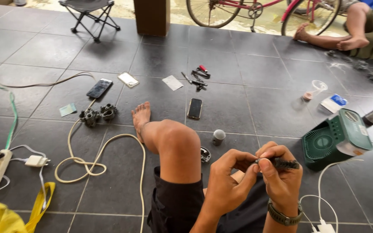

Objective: The person sits on the floor and assembles small mechanical components. They use a yellow-handled screwdriver to tighten screws on a metal part held in their left hand, occasionally adjusting the piece to access different areas.

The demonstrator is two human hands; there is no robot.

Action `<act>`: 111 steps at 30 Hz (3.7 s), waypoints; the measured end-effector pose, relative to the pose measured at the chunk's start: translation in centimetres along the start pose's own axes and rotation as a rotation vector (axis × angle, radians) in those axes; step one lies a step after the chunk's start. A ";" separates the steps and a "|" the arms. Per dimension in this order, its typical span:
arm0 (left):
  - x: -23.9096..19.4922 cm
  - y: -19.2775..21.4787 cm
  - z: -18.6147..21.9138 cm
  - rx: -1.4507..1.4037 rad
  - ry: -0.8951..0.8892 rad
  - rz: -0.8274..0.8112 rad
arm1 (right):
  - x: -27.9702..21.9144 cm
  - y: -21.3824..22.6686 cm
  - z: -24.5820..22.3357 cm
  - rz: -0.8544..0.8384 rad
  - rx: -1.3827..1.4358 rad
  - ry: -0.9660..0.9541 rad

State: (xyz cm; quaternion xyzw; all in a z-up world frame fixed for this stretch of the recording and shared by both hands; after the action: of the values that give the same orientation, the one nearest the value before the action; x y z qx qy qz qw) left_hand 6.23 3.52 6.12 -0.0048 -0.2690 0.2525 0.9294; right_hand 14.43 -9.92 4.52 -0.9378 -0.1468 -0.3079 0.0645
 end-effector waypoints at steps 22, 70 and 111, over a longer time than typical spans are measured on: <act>0.5 -1.0 1.1 0.122 -0.133 0.004 | 1.4 -0.5 -2.2 -0.067 -0.143 0.075; -0.5 -3.3 -5.7 -0.325 0.278 -0.064 | 1.7 2.1 -0.3 -0.050 -0.043 0.033; -0.2 -3.0 -5.0 -0.243 0.216 -0.098 | 1.6 1.5 -1.4 -0.046 -0.103 0.133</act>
State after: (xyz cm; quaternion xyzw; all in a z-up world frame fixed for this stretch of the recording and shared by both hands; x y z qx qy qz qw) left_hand 10.03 1.51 2.18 -0.1313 -0.1960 0.1704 0.9567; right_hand 15.35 -11.22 6.53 -0.9137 -0.1477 -0.3782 0.0186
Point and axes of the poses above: each hand's wrist, its own x-axis towards the middle knuckle, its own y-axis out of the back of the hand, z = x × y, the point moved 9 cm from there along x, towards the middle knuckle, and after that the axes turned 5 degrees about z, right-handed, at the moved point
